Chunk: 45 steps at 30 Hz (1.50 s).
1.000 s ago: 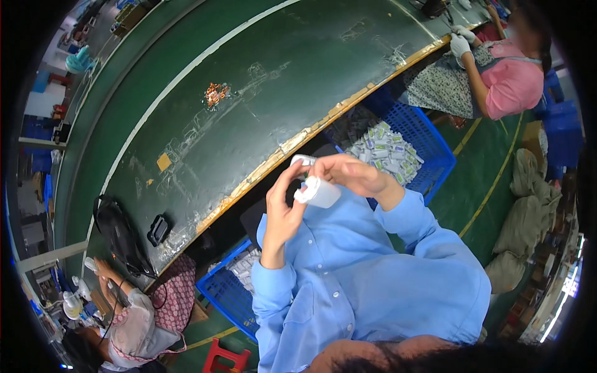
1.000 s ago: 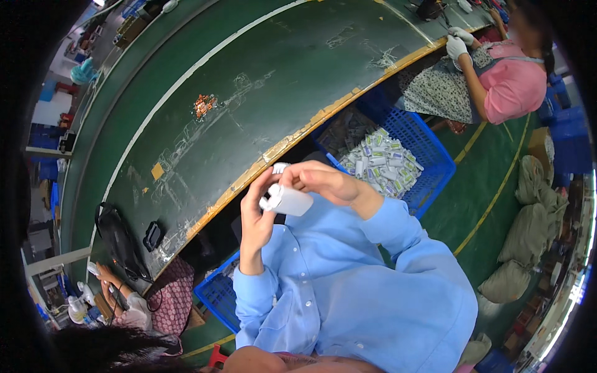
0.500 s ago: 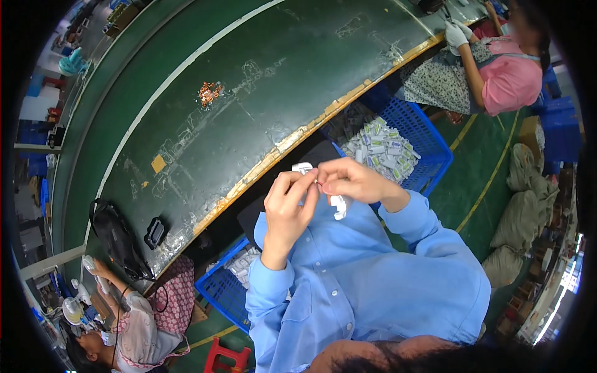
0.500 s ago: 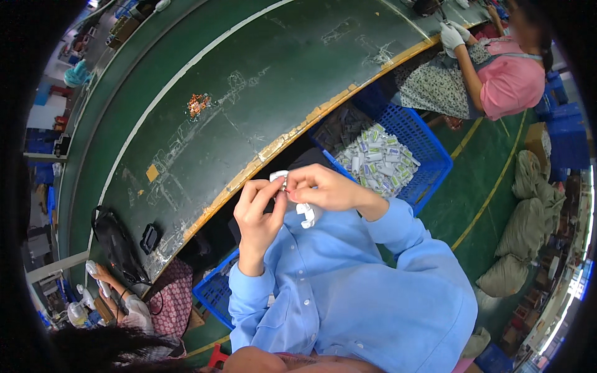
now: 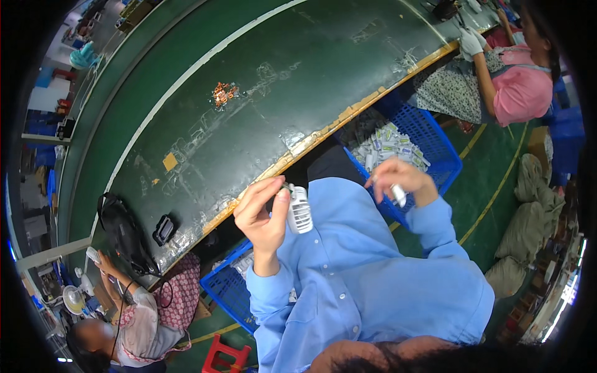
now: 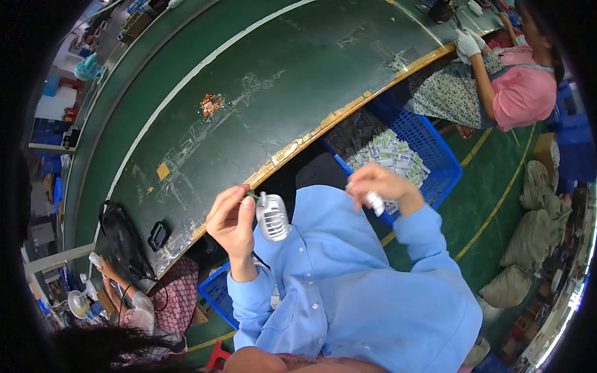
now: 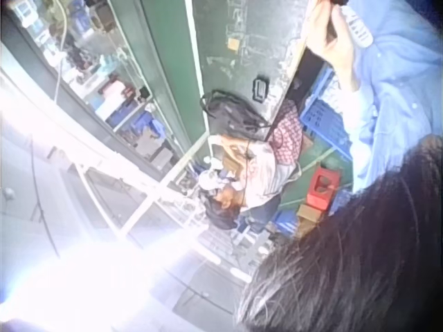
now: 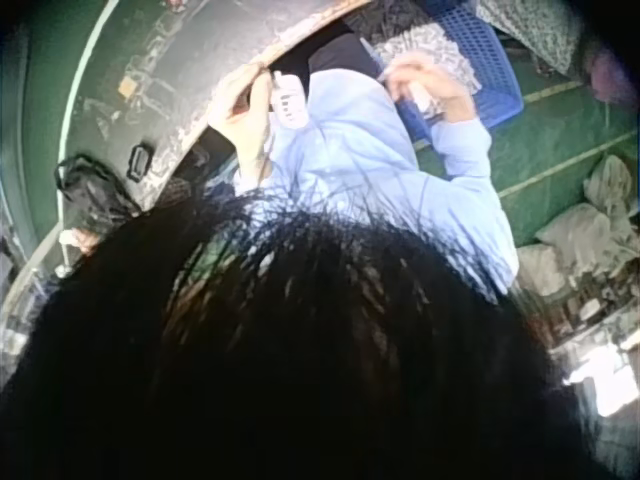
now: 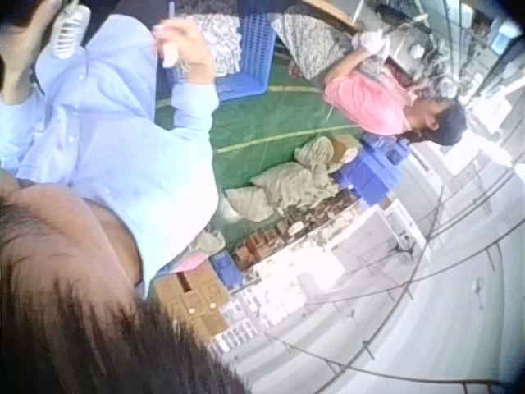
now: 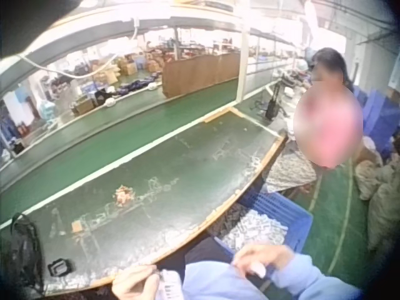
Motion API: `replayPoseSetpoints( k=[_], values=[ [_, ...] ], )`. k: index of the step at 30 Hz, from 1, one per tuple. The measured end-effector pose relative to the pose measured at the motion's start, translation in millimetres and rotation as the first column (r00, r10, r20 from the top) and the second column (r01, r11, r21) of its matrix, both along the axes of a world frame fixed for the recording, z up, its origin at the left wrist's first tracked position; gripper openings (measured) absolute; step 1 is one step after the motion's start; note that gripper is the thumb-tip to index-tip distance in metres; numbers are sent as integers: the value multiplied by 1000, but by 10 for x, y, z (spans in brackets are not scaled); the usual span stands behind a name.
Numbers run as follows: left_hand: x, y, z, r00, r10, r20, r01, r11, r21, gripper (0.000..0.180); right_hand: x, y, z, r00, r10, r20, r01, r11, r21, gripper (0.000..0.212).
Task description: Manually assemble small electronic cooling fans by fitting components into the plastic housing.
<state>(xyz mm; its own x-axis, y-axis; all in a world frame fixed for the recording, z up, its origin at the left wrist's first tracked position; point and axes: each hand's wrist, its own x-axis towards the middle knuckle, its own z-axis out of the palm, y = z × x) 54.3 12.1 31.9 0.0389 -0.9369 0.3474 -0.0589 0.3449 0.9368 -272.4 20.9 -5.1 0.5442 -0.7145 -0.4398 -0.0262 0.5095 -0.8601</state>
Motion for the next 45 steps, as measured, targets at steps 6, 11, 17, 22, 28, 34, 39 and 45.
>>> replayPoseSetpoints(
  k=[6,11,17,22,28,34,39,45],
  values=[
    [53,-107,117,997,-40,-59,43,998,44,17,-837,233,-924,-11,-466,-885,-449,793,-412,48],
    [-197,-328,210,974,-184,130,188,982,-16,16,296,11,-72,813,-529,-241,160,602,-782,93],
    [-400,-402,345,895,-355,270,385,920,-70,17,695,-344,162,940,-289,-179,6,540,-841,76],
    [-526,-511,222,948,-292,126,305,946,-107,18,856,-453,113,925,-345,-160,30,485,-874,63],
    [-626,-779,178,958,-255,128,274,948,-160,22,905,-715,-32,860,-487,-152,43,365,-930,63],
    [-52,-1024,30,857,-25,515,63,996,-57,38,9,-1652,-242,513,-820,-254,-121,224,-967,56],
    [745,-988,-147,766,282,577,-280,955,-95,38,-1052,-2542,-536,253,-931,-264,-407,145,-902,57],
    [1654,-947,-183,349,461,816,-403,860,-314,53,-1653,-3119,-741,-25,-894,-447,-528,391,-754,65]
  ],
)
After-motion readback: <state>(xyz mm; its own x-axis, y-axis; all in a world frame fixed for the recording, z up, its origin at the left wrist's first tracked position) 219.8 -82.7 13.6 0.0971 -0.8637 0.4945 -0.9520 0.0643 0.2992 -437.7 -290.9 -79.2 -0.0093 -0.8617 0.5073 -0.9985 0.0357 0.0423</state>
